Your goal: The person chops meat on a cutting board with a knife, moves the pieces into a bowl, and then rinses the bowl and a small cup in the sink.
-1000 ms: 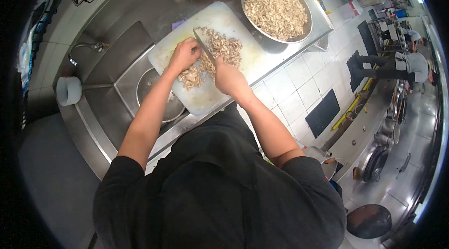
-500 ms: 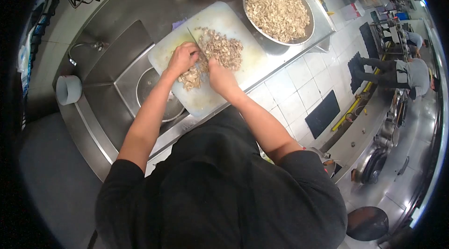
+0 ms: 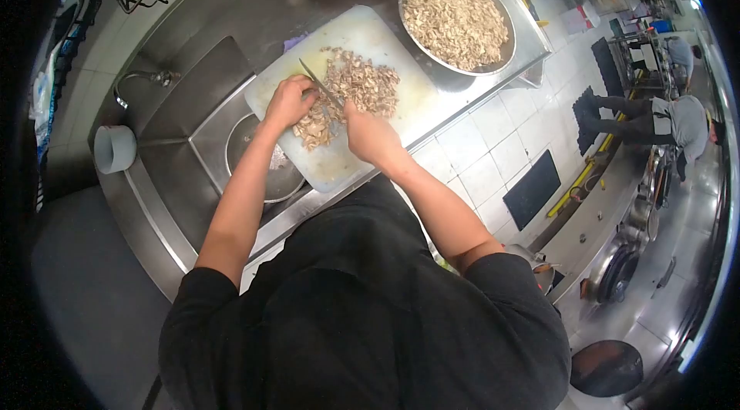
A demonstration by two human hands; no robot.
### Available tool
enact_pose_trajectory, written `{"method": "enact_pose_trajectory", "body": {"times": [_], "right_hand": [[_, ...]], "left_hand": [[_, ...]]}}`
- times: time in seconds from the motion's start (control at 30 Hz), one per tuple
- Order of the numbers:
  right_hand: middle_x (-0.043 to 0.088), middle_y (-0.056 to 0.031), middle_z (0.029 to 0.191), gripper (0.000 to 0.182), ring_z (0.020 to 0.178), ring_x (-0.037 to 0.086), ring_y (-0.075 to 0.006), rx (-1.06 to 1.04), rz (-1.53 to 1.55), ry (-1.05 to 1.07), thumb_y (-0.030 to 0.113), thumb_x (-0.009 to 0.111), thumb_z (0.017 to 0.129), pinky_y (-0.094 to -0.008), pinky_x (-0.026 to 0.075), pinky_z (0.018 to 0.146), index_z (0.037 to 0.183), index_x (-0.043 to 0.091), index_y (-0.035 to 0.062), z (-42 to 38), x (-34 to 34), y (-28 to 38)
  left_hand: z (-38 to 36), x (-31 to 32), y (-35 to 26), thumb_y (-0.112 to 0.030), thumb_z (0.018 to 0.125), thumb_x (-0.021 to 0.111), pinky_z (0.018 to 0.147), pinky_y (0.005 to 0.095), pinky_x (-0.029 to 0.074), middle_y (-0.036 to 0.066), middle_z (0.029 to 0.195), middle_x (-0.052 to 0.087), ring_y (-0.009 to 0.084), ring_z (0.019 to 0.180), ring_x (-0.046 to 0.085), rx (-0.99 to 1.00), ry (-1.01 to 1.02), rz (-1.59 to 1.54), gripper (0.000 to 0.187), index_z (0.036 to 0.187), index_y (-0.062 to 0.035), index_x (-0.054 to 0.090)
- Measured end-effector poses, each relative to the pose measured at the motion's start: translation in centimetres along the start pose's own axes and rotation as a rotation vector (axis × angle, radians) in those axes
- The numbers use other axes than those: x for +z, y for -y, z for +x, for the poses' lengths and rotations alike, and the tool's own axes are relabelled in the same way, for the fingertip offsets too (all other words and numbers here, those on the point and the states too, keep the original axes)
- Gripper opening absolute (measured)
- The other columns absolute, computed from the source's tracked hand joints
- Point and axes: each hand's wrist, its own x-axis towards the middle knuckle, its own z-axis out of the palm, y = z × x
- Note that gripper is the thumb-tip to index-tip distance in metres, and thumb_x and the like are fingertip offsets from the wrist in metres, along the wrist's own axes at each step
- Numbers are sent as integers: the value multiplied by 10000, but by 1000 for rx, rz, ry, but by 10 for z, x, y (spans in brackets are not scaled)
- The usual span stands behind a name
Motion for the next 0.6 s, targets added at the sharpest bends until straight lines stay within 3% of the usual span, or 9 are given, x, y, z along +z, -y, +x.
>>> {"method": "enact_pose_trajectory", "body": {"times": [0.1,0.2,0.3,0.37,0.5,0.6], "right_hand": [[713,-339,922,238,909,707,-527,29,-13,39,27,463,949,-614,541,821,1181,498,-14,5,14,0],[698,-358,897,242,879,692,-545,-56,57,-132,18,489,938,-611,539,787,1168,493,-53,43,56,-14],[688,-356,869,225,867,684,-547,-159,118,-182,27,503,940,-615,531,776,1150,484,-52,72,45,-9],[678,-356,848,200,843,669,-558,-139,110,-175,61,503,972,-628,511,753,1136,474,-51,70,30,-6],[699,-346,893,196,884,696,-531,-37,109,-122,59,497,959,-637,519,806,1139,497,-20,28,0,-6],[698,-341,880,185,880,695,-533,-1,116,-99,66,499,965,-637,517,803,1127,497,-23,13,2,-7]], "left_hand": [[-2,8,0,-114,872,724,957,457,543,147,1067,729,366,1109,653,-6,-7,51,160,992,-30,788],[-6,11,3,-103,870,715,948,460,547,153,1045,728,365,1098,655,36,-14,96,149,978,-29,787],[-1,0,-1,-99,889,713,939,445,546,164,1084,745,373,1059,677,92,-10,87,172,1017,-4,778],[-3,-6,0,-91,910,703,930,420,559,172,1109,749,372,1036,704,-41,-45,-100,182,1050,3,772],[-18,-14,17,-102,906,704,896,425,566,168,1086,758,377,977,716,-112,-167,-146,175,1029,0,776],[-27,-24,18,-126,912,708,950,429,545,135,1082,760,348,1056,695,-88,46,-133,170,1033,-41,790]]}}
